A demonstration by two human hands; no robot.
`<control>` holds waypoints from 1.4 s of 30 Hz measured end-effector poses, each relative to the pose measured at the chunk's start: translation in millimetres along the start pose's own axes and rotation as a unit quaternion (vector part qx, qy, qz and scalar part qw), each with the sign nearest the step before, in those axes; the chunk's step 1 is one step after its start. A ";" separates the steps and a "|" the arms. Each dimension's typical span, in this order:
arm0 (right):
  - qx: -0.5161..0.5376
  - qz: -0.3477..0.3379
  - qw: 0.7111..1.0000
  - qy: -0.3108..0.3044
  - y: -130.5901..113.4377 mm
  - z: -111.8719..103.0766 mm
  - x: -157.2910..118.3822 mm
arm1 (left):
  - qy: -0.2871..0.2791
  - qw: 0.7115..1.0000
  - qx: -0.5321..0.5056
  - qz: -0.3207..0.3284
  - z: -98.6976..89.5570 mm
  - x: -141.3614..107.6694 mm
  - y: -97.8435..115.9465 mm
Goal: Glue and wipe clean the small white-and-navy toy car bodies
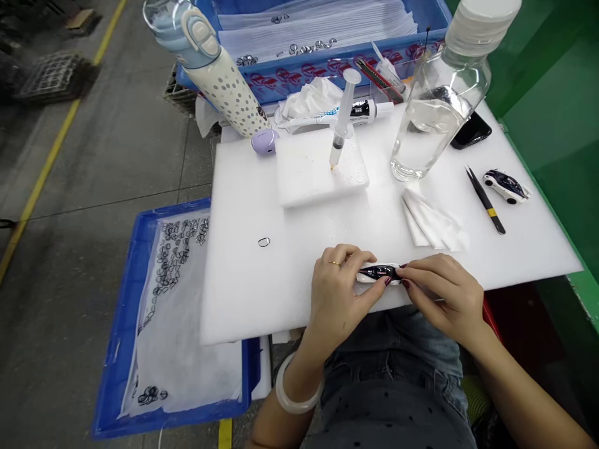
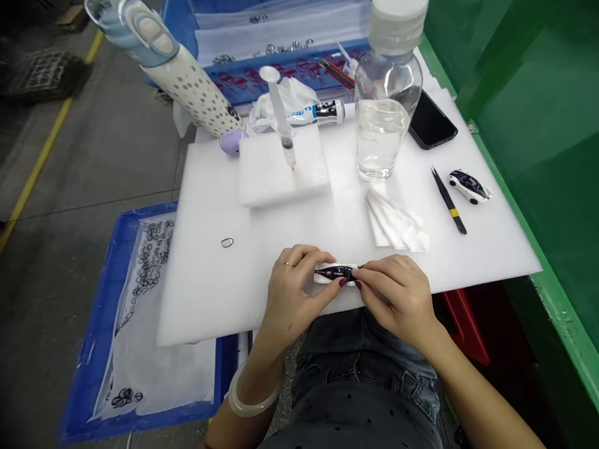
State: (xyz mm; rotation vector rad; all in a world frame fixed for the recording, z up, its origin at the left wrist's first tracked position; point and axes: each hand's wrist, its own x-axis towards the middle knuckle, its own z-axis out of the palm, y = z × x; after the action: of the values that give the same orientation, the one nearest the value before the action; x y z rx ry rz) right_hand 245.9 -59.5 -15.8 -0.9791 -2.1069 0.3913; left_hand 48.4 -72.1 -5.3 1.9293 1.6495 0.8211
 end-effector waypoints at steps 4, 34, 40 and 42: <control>-0.054 -0.021 0.998 -0.017 2.1 0.5 -5.2 | 0.000 1.000 0.002 0.003 -1.0 0.3 -0.5; -0.152 -0.107 0.981 -0.058 -3.7 -7.9 13.3 | 0.000 0.999 -0.005 0.045 -1.1 -2.5 -8.7; -0.094 -0.004 0.978 -0.188 -18.0 -7.1 25.3 | 0.005 0.995 -0.083 0.052 -5.6 -6.9 -13.6; -0.090 0.000 0.979 -0.181 -25.7 4.6 27.9 | 0.020 0.990 -0.134 0.040 -7.4 -9.4 -16.1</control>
State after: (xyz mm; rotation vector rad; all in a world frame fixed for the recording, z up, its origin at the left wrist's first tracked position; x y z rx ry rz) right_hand 217.7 -55.3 9.5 -1.0766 -2.5063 0.4082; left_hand 30.9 -78.9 -12.4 1.8094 1.4096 1.0597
